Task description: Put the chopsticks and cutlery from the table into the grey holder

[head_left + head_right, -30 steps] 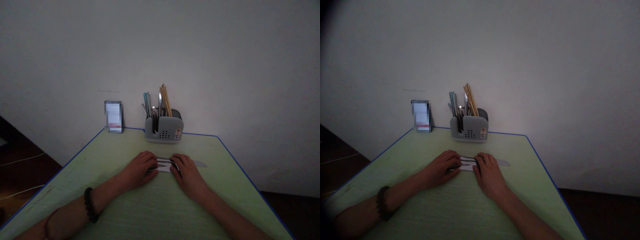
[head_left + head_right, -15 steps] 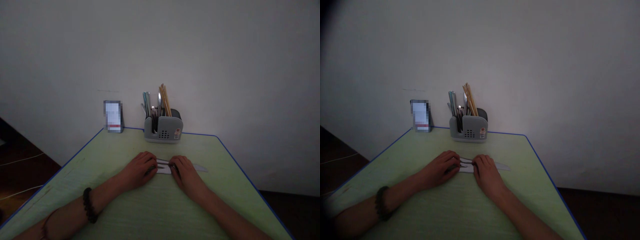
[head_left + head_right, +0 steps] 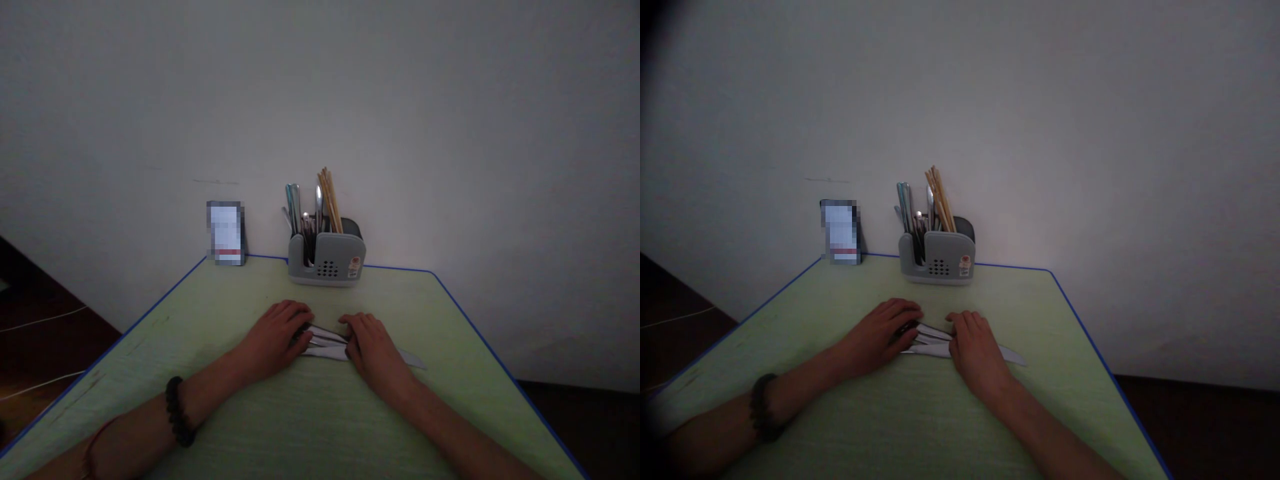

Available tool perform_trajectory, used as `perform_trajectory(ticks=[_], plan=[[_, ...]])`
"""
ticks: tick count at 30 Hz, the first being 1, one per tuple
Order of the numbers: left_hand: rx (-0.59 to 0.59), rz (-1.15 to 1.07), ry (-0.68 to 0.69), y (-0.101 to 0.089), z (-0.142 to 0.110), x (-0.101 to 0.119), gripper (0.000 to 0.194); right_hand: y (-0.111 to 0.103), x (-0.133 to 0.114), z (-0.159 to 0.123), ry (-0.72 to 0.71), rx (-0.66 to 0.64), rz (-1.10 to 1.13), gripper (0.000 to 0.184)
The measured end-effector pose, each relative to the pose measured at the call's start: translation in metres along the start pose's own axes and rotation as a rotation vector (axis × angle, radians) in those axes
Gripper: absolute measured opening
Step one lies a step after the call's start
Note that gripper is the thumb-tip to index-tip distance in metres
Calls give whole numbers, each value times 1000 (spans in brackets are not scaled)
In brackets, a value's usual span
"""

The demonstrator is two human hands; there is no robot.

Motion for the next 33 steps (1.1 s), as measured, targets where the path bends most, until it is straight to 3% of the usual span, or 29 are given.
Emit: perform_trajectory(ticks=[9,20,25,28,33], plan=[[-74,-38,-53,-2,4,2,11,-5,-6,-1,-72,-7,-33,17],[-86,43,-36,-4,2,5,21,-3,-10,-1,-137,-3,-117,18],[-75,84,-65,-6,4,8,20,-1,-7,2,-80,-68,-230,22],[-55,83,-120,-13,6,-3,25,-2,0,5,13,-131,-288,28],[-33,-85,-369,-28,4,-42,39,-5,17,8,177,-174,-261,32]])
Point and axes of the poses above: each hand's wrist, its own z-axis towards the middle knuckle, its own y-axis out of the palm, x = y × z, the point moved 5 cm from there along z, towards the middle knuckle, and after that the axes turned 13 degrees about -z, right-handed, at the moved point
